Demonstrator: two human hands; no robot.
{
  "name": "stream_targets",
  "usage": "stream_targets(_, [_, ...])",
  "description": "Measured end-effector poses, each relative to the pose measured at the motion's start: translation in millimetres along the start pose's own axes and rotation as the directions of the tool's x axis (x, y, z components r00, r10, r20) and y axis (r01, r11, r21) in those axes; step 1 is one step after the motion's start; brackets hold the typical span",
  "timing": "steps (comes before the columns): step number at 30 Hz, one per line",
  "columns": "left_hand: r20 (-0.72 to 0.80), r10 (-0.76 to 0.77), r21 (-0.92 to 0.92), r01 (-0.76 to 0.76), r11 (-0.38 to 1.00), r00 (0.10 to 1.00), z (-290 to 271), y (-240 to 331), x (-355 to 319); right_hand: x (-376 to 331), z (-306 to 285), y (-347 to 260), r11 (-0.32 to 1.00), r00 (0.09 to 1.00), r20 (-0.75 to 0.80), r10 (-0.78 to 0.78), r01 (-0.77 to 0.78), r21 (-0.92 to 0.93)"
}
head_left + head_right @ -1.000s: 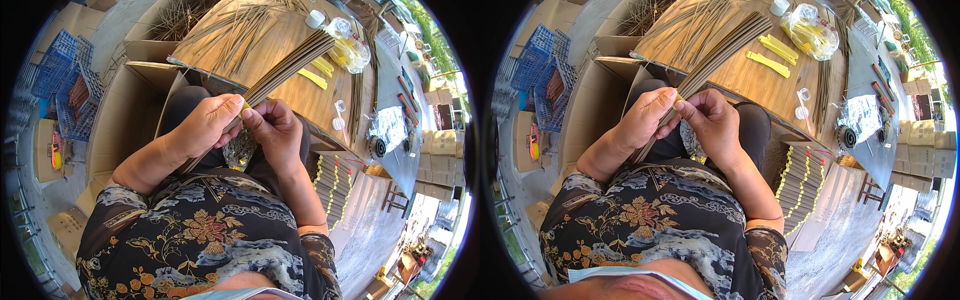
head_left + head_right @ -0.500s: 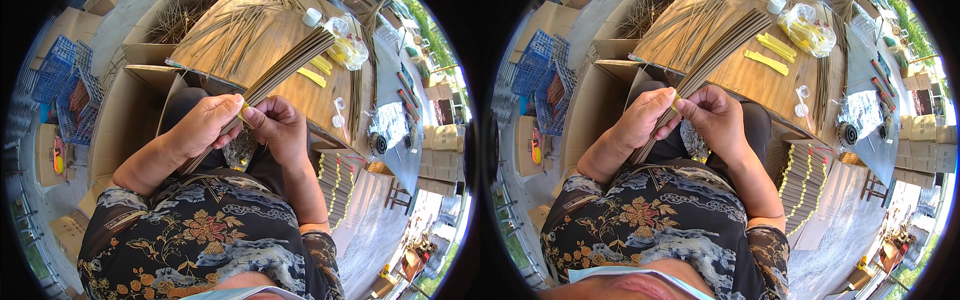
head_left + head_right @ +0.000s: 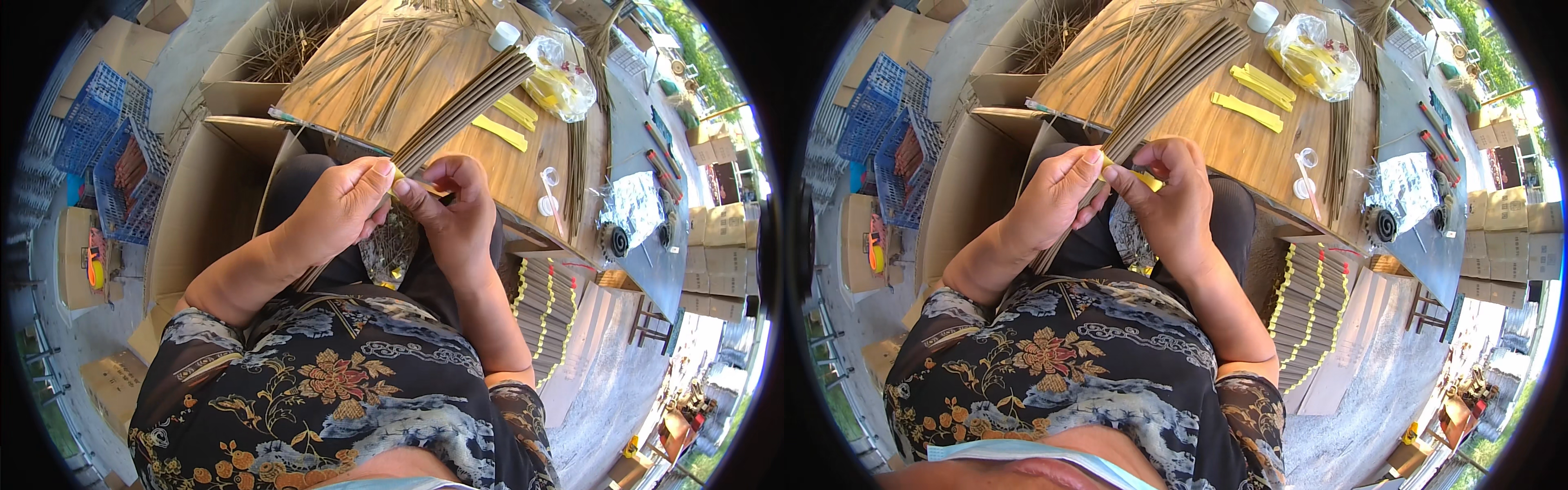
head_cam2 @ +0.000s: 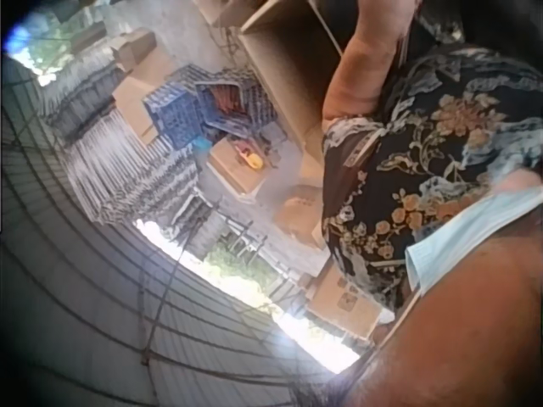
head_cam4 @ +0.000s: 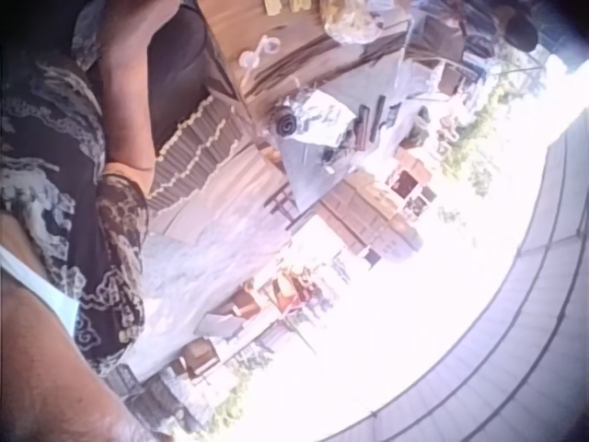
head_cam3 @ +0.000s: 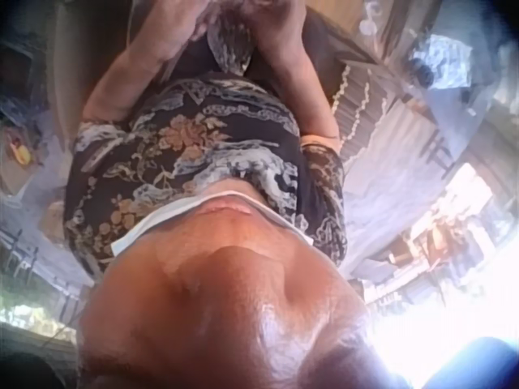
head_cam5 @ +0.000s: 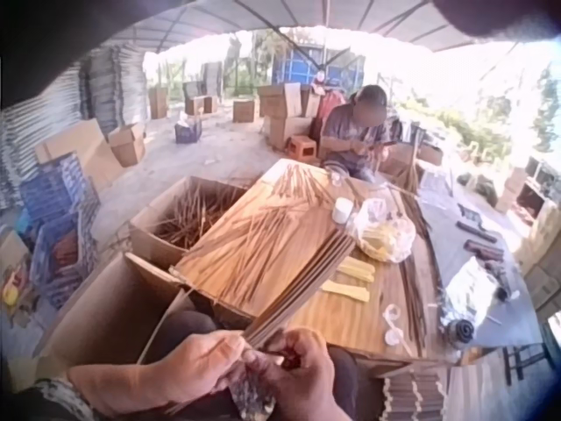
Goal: The person gathers thin sticks from a cardboard box, aligns them into a bundle, and wraps the bundle with a yellow paper strip. The person then applies glue to secure the wrapping and continues to bundle additional sticks.
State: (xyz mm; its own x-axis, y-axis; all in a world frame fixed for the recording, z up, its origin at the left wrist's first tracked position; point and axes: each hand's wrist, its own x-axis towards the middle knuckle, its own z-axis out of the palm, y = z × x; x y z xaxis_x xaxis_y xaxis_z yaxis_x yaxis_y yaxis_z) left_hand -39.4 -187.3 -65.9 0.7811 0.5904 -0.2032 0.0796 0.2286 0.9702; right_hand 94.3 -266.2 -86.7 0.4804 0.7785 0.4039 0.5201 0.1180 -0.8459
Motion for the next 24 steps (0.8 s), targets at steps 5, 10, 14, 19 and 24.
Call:
stream_targets(5, [-0.104, 0.271, 0.298, -0.23, 0.927, 0.957, 6.7, -0.7, 1.1, -3.2, -1.1, -19.3, 0.966, 0.984, 0.081, 0.159, -0.172, 0.196])
stream_targets(10, [-0.077, 0.473, 0.469, -0.386, 0.794, 0.878, 13.3, -2.8, 0.8, -8.7, 0.6, -17.8, 0.915, 0.994, 0.063, 0.092, -0.109, 0.388])
stream_targets(14, [-0.029, 0.489, 0.423, -0.433, 0.796, 0.872, 16.5, -3.0, -2.4, -14.0, 2.6, -6.4, 0.806, 0.993, 0.104, 0.046, -0.099, 0.584])
stream_targets(19, [0.071, 0.452, 0.199, -0.457, 0.867, 0.889, 18.3, -2.9, -8.3, -16.4, 0.1, -6.5, 0.512, 0.968, 0.246, 0.053, -0.238, 0.825])
stream_targets(24, [0.193, 0.389, 0.043, -0.403, 0.914, 0.901, 16.7, -1.2, -9.7, -20.2, 1.2, -1.7, 0.334, 0.967, 0.255, 0.005, -0.242, 0.911])
